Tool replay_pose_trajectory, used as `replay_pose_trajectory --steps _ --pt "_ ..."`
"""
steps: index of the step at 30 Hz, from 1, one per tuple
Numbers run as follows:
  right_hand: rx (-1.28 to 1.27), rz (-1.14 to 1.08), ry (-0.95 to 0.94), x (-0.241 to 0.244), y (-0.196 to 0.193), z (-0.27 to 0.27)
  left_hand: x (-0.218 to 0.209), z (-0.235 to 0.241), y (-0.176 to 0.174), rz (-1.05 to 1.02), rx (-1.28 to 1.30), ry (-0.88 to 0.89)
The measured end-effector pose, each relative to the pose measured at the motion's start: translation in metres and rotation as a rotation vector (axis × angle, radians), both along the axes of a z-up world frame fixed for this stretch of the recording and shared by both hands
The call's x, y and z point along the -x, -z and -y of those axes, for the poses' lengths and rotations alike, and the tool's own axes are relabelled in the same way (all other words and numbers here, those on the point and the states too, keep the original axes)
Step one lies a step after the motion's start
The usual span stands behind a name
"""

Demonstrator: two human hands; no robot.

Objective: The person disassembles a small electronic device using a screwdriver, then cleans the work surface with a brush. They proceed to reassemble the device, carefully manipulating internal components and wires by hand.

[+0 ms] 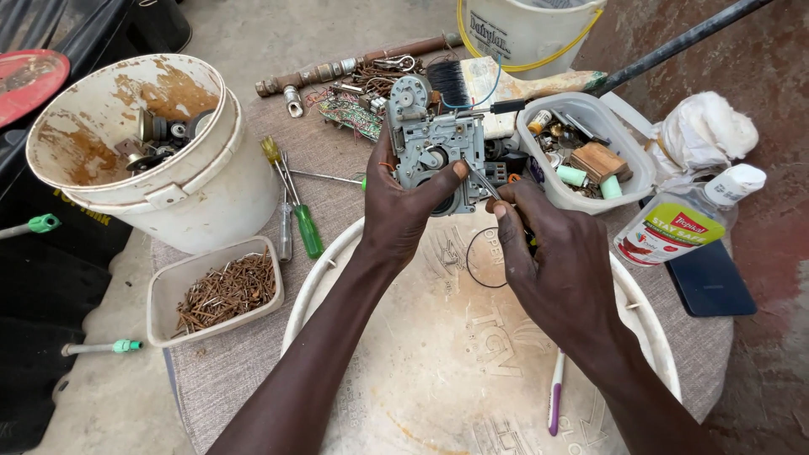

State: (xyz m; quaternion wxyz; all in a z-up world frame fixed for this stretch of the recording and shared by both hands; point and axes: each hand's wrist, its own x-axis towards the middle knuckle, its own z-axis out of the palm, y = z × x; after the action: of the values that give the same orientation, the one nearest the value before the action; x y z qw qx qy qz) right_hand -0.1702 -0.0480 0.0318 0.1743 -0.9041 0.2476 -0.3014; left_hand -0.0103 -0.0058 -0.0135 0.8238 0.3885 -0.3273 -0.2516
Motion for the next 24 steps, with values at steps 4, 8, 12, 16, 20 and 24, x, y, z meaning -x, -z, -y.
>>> replay_pose_trajectory --steps 4,8,12,16,20,24 --pt "-0.033 -0.002 -0.020 0.000 0.002 0.001 0.000 0.000 0.002 0.001 0.021 0.009" --pt "-0.029 0.008 -0.025 0.000 0.005 0.003 0.001 -0.001 -0.001 0.019 -0.001 -0.008" --pt "-0.033 0.016 -0.035 0.000 0.010 0.004 0.003 -0.004 -0.004 0.035 0.031 0.017" --pt "-0.021 0.017 -0.025 0.000 0.013 0.004 0.004 -0.006 -0.006 0.050 0.030 0.027" --pt "0.057 0.030 -0.007 -0.001 0.015 -0.001 0.004 -0.006 -0.005 0.086 0.025 0.015" --pt "0.188 0.057 0.037 -0.002 0.013 -0.005 0.005 -0.006 -0.005 0.068 0.042 0.011"
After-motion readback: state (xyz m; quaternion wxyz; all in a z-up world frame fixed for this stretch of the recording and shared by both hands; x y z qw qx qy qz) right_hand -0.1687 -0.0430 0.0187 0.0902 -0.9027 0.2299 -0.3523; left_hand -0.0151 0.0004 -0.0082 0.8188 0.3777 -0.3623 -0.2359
